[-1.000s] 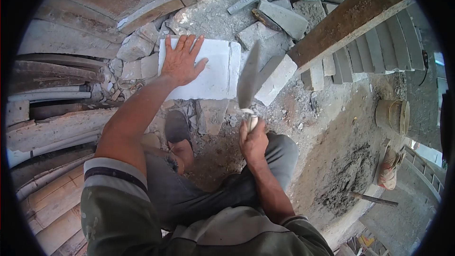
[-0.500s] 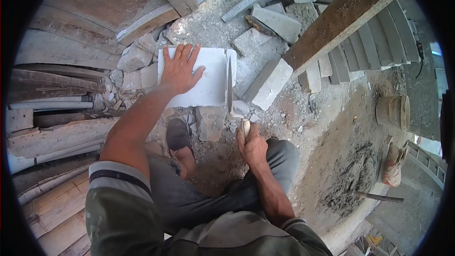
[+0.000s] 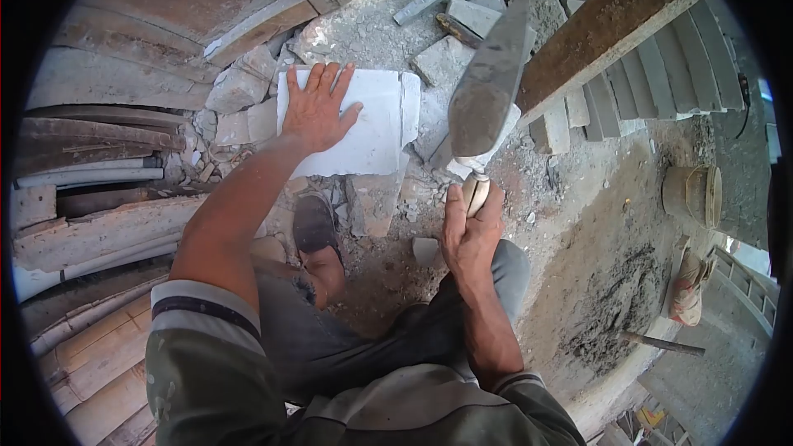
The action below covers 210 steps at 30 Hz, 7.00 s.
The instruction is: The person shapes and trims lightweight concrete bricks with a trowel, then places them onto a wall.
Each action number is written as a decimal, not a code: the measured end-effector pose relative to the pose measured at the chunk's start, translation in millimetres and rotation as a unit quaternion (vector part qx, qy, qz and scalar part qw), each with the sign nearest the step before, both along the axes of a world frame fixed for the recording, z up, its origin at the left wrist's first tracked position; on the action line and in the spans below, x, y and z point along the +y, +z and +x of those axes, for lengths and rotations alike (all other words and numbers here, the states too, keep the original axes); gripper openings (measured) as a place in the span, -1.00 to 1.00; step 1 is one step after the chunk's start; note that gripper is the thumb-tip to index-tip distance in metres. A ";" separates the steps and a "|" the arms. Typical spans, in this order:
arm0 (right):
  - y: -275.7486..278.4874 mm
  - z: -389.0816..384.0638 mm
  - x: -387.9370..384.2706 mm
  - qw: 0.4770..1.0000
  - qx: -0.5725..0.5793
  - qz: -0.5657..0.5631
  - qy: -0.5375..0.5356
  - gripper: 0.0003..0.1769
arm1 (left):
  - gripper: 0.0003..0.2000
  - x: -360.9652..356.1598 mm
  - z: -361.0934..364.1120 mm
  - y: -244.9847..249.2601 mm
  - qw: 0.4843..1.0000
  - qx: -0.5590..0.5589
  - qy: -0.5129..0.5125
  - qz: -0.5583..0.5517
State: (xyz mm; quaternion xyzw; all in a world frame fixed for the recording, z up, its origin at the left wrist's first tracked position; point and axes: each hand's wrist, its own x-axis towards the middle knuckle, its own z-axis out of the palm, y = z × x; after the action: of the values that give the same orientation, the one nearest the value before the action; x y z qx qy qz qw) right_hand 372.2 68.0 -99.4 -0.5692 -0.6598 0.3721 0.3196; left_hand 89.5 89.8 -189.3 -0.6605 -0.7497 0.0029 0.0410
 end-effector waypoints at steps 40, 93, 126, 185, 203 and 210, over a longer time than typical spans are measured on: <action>-58.1 -27.6 82.3 0.961 -0.222 0.002 0.164 -0.60 | -0.31 3.1 -4.0 -7.1 1.000 -0.016 0.010 0.010; -36.6 -10.8 39.9 0.940 -0.292 -0.058 0.170 -0.58 | -0.31 16.5 -10.9 4.6 1.000 0.005 -0.013 0.000; -40.0 10.3 -4.3 0.953 -0.260 -0.066 0.139 -0.60 | -0.31 8.2 -3.4 9.0 0.997 0.019 0.000 -0.081; 24.1 40.3 -17.5 0.989 0.135 -0.032 0.054 -0.54 | -0.21 -82.0 -10.2 81.4 0.997 -0.021 -0.078 0.010; -55.7 16.9 -35.3 0.967 -0.150 -0.071 0.192 -0.49 | -0.25 -95.1 -14.8 77.1 0.996 -0.033 -0.082 0.021; -22.4 3.3 -29.1 0.989 0.137 0.050 0.002 -0.46 | -0.22 -91.5 -12.0 74.4 0.995 -0.043 -0.083 0.046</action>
State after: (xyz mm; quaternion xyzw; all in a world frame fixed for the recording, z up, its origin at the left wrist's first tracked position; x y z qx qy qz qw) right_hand 375.5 38.9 -121.7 -0.4947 -0.6287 0.4137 0.4345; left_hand 77.5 -1.7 -114.9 -0.7174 -0.6927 -0.0634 0.0386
